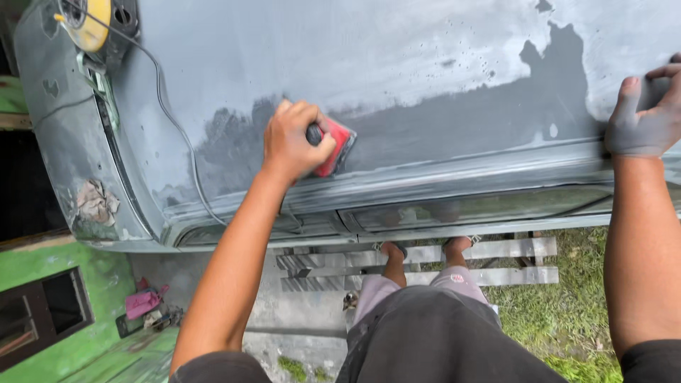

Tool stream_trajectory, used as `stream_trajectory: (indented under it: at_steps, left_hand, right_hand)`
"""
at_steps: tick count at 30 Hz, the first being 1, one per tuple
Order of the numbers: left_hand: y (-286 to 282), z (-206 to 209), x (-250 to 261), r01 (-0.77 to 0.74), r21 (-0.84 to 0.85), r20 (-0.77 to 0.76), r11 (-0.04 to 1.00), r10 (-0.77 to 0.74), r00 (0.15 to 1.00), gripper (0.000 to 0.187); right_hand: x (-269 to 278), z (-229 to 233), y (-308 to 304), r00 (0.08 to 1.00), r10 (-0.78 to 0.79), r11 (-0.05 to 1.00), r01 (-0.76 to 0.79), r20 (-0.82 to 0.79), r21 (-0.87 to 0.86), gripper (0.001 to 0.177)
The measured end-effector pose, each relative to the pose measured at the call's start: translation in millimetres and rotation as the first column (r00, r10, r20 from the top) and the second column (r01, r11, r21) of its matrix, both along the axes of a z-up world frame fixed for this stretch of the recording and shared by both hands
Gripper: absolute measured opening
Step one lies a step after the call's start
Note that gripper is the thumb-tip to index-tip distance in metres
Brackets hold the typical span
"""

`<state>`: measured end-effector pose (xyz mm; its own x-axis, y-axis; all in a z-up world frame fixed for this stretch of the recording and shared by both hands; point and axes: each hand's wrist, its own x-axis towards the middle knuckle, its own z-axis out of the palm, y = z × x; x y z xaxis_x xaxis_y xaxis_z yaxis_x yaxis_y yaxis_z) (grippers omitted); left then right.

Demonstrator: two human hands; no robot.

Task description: The person uses a red electric sander to smooth the surface of a car hood. They move the tool across the hood in various patterns, occasionally using their left hand to feel the surface or steady the tool.

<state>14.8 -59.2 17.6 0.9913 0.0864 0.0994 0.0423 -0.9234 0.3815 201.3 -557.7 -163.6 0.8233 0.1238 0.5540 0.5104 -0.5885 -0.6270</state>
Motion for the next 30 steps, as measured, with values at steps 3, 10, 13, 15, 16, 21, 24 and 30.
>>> stream_trajectory:
  at_steps: [3,10,13,15,16,21,24,30]
  left_hand:
    - [-0.9,-4.0,-8.0,-0.041,-0.01,-0.042,0.999,0.041,0.998,0.007]
    - [-8.0,2.8,-15.7,0.05,-0.051,-0.059,0.997,-0.053,0.997,0.017]
    - [-1.6,0.7,-7.4,-0.108,-0.035,-0.092,0.994,0.104,0.99,0.007]
    - [4.4,-13.8,2.0,-0.493,-0.003,-0.043,0.87,0.493,0.869,0.01]
    - [-7.5,-13.2,7.2,-0.491,-0.01,-0.041,0.871,0.491,0.87,0.01]
    - [-86.9,-15.2,31.0,-0.389,-0.131,0.045,0.912,0.397,0.917,0.009]
    - [-151.6,-27.9,58.4,-0.271,-0.166,0.068,0.948,0.285,0.956,0.006]
    - [-240.0,-69.5,67.7,-0.073,-0.21,0.132,0.975,0.102,0.986,0.013]
  right_hand:
    - [1.7,10.5,2.3,0.998,0.053,0.999,-0.053,0.035,-0.001,0.02]
    - [-1.1,7.8,-2.4,0.999,0.029,0.999,-0.027,0.041,-0.032,0.023]
    - [2.7,6.9,2.0,1.0,0.002,1.0,-0.002,0.023,-0.014,0.026]
    - [-0.3,11.9,1.0,0.999,-0.018,0.999,0.02,0.037,-0.041,0.021]
    - [1.4,13.9,0.8,0.999,-0.021,0.999,0.022,0.042,-0.046,0.021]
    - [2.1,20.6,7.0,0.996,-0.021,0.997,0.028,0.085,-0.076,0.018]
    - [6.8,3.3,-1.7,0.997,-0.063,0.991,0.069,0.052,-0.118,0.021]
    - [11.4,-16.5,-15.2,0.994,-0.088,0.984,0.078,-0.058,-0.158,0.02]
